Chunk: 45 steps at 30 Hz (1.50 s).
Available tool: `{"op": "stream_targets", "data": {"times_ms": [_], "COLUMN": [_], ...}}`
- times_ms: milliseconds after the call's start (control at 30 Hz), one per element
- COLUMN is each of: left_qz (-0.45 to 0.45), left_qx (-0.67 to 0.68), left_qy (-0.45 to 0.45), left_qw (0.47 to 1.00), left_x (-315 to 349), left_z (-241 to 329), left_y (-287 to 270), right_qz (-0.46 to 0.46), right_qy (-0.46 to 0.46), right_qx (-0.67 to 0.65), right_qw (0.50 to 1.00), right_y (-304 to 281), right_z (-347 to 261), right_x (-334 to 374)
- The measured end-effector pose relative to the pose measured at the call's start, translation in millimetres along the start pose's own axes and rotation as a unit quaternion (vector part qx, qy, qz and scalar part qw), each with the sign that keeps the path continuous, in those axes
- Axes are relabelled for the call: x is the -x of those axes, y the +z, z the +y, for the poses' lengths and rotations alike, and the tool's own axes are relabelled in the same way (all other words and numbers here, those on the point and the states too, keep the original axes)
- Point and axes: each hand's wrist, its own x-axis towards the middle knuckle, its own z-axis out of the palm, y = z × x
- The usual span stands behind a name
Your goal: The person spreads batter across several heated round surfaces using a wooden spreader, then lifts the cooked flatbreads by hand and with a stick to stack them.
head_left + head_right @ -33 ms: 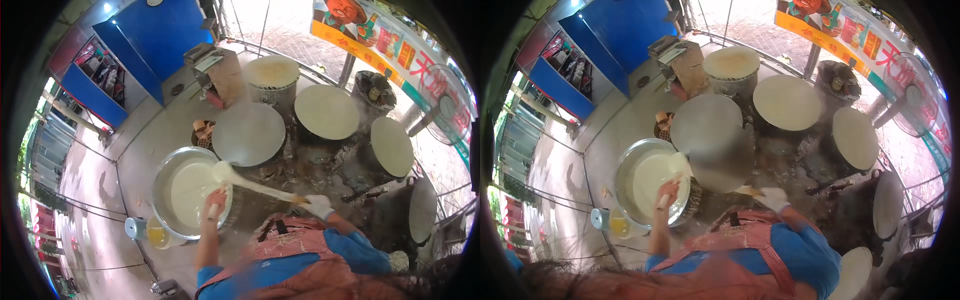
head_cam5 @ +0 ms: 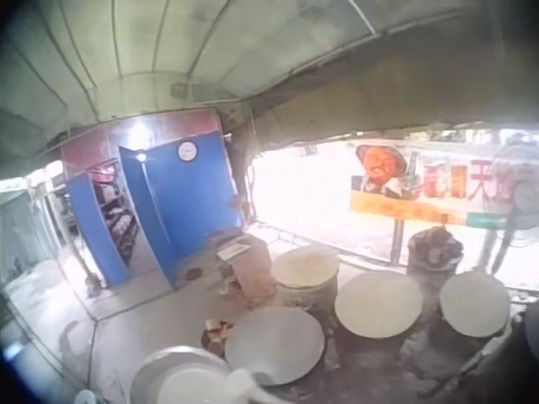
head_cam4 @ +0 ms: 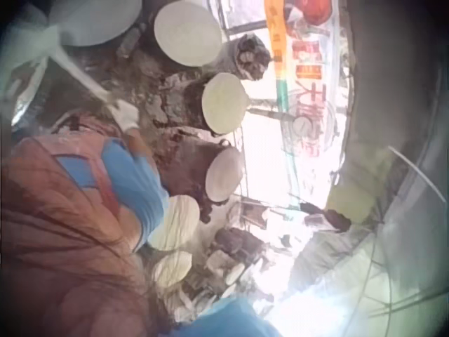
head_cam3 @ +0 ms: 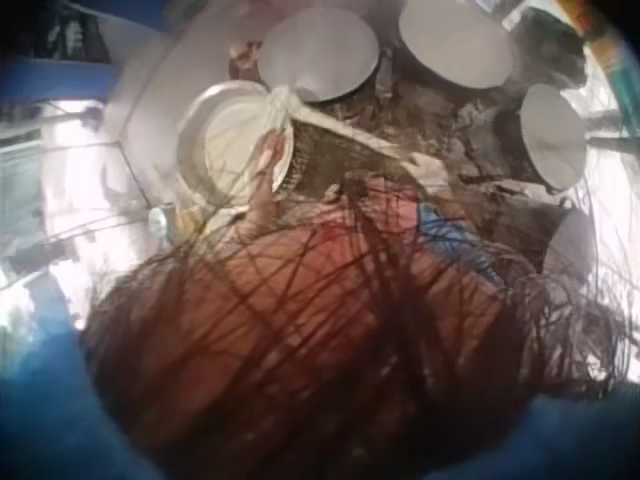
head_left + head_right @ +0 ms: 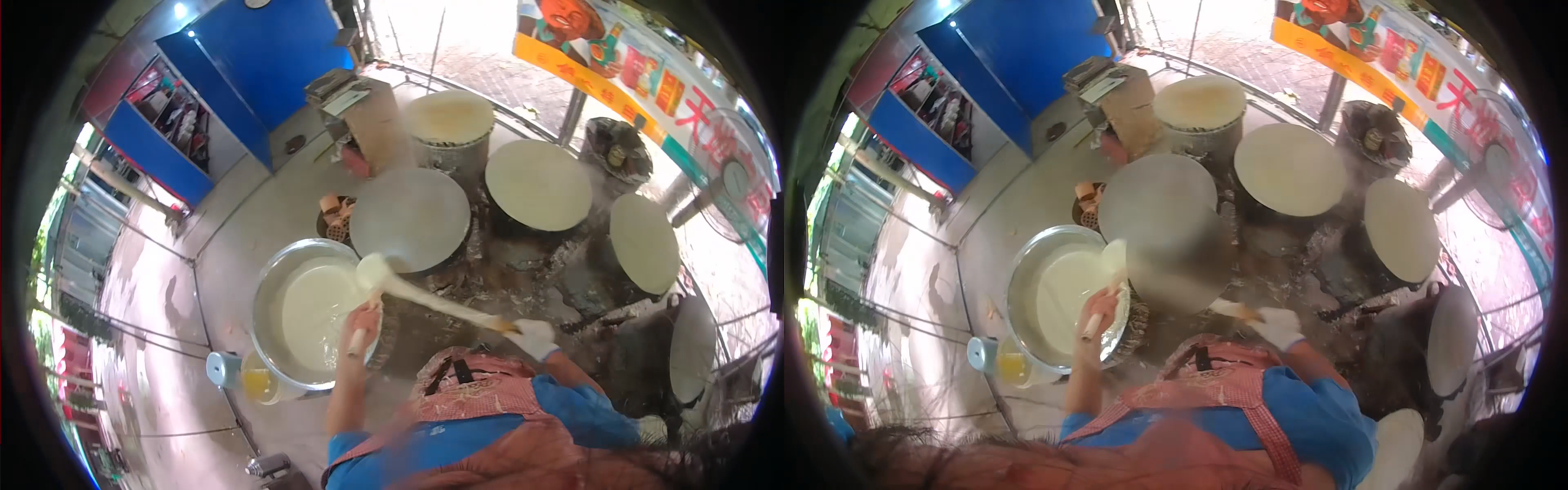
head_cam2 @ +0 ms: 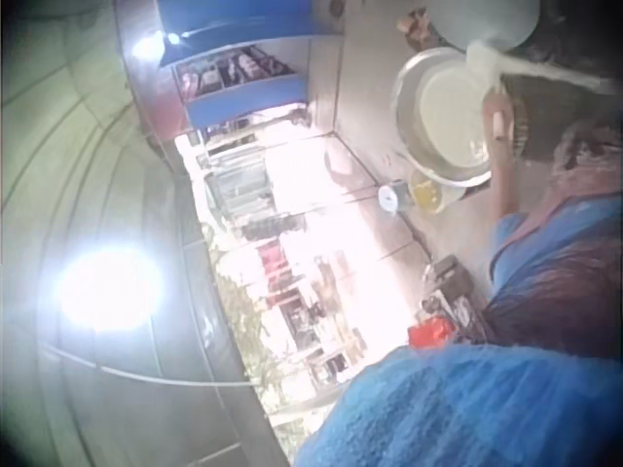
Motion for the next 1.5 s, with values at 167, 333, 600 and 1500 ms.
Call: {"op": "stream_targets", "data": {"times_ms": [167, 333, 600, 1500], "left_qz": [0.044, 0.117, 0.273, 0.313], "left_qx": [-0.336, -0.682, -0.814, -0.791], "left_qy": [0.165, 0.273, 0.498, 0.395], "left_qw": [0.926, 0.668, 0.125, 0.349], "left_x": [-91.3, -215.5, -296.4, -1.8], "left_z": [-10.2, 71.8, 185.9, 105.9], "left_y": [69.5, 97.6, 24.3, -65.4], "right_qz": [0.149, 0.252, 0.125, 0.104], "right_qy": [0.182, -0.02, -0.016, 0.001], "right_qx": [-0.054, -0.122, -0.233, -0.205], "right_qw": [0.97, 0.96, 0.964, 0.973], "right_y": [-66.5, -76.5, -27.2, 24.9], "right_z": [31.2, -23.7, -13.4, -149.1], "right_x": [-31.6, -117.1, -226.7, -297.9]}}
